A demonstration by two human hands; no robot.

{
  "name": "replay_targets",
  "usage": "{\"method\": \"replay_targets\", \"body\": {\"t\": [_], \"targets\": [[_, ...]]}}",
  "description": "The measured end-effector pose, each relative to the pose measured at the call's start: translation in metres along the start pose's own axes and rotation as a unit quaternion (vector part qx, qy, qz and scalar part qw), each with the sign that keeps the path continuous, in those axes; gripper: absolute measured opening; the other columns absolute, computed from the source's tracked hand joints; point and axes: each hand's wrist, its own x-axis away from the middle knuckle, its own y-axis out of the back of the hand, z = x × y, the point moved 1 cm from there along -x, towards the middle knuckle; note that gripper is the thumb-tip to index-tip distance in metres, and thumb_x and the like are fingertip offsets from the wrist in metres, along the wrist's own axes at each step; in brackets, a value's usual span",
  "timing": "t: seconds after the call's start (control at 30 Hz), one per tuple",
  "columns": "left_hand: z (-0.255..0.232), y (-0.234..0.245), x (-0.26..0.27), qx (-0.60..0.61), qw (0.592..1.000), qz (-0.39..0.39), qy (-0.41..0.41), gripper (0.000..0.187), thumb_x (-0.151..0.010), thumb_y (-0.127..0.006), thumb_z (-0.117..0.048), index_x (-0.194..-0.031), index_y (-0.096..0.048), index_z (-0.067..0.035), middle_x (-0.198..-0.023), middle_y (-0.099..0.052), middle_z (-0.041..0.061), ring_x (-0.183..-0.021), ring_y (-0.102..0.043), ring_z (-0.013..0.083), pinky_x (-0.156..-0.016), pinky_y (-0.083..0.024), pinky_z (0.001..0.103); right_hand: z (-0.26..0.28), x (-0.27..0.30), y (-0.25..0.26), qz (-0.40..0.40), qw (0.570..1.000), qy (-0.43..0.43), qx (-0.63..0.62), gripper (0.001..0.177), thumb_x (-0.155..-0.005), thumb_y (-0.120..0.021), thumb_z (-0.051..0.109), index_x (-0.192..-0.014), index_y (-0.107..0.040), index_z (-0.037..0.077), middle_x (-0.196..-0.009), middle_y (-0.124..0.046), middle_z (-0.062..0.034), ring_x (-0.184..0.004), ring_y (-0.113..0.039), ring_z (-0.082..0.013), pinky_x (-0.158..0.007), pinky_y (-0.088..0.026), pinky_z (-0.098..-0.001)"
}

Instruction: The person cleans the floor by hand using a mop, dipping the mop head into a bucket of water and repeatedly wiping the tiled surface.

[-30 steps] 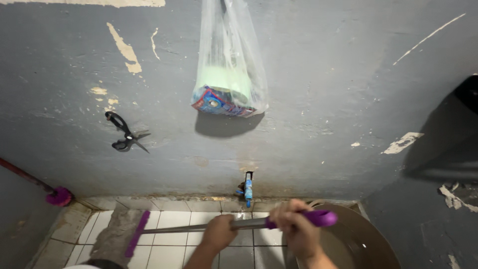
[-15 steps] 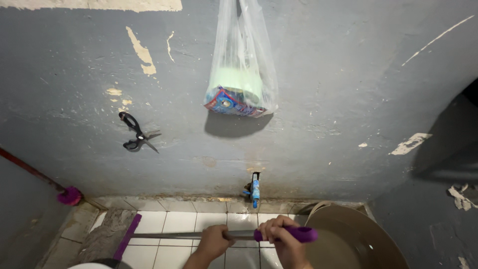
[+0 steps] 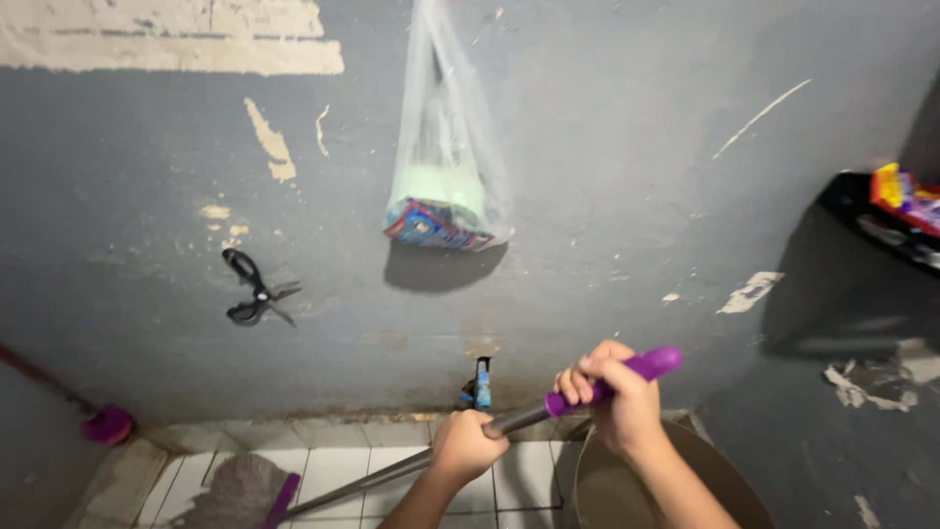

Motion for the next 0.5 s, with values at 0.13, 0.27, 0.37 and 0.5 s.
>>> {"method": "replay_targets", "body": {"t": [0.13,0.27,0.37,0.5], "targets": [[-0.038,-0.004,-0.009,0.07,0.993,-0.071,-0.06,0.023,-0.067,-0.075,-0.029,-0.072,-0.072,-0.007,-0.069,-0.07,0.015,-0.071,-0.07,0.0357,-0.066,-0.055,0.043,0.047,-0.015,-0.014,0.007,0.997,0.067,-0.023,0.016,-0.087,-0.06,0.004,-0.079,-0.047,0.007,-0.059,-0.048,-0.0066,-0.054,-0.051,-0.0231,-0.071,-0.049,-0.0471],[-0.067,0.002,-0.023,0.136,0.981,-0.116,-0.07,0.022,-0.067,-0.076,-0.026,-0.069,-0.07,-0.005,-0.064,-0.069,0.016,-0.061,-0.069,0.0319,-0.061,-0.053,0.041,0.08,-0.025,-0.036,0.006,0.992,0.122,0.021,0.029,-0.087,-0.065,0.0,-0.105,-0.045,0.012,-0.081,-0.058,-0.0058,-0.072,-0.059,-0.0197,-0.074,-0.05,-0.0414],[-0.084,0.012,-0.035,0.179,0.968,-0.149,-0.093,0.023,-0.072,-0.075,-0.021,-0.067,-0.067,0.0,-0.059,-0.062,0.019,-0.057,-0.062,0.0277,-0.057,-0.049,0.041,0.061,-0.027,-0.056,0.034,0.98,0.152,0.124,0.041,-0.088,-0.064,0.003,-0.12,-0.042,0.014,-0.095,-0.062,-0.0067,-0.09,-0.064,-0.0194,-0.087,-0.053,-0.0378],[-0.102,0.028,-0.049,0.278,0.918,-0.218,-0.181,0.017,-0.071,-0.075,-0.02,-0.071,-0.071,-0.004,-0.061,-0.068,0.005,-0.059,-0.067,0.0102,-0.056,-0.05,0.034,0.004,-0.033,-0.07,0.074,0.975,0.05,0.205,0.035,-0.097,-0.06,0.014,-0.128,-0.045,0.008,-0.108,-0.066,-0.0096,-0.1,-0.066,-0.0192,-0.091,-0.054,-0.0366]]}}
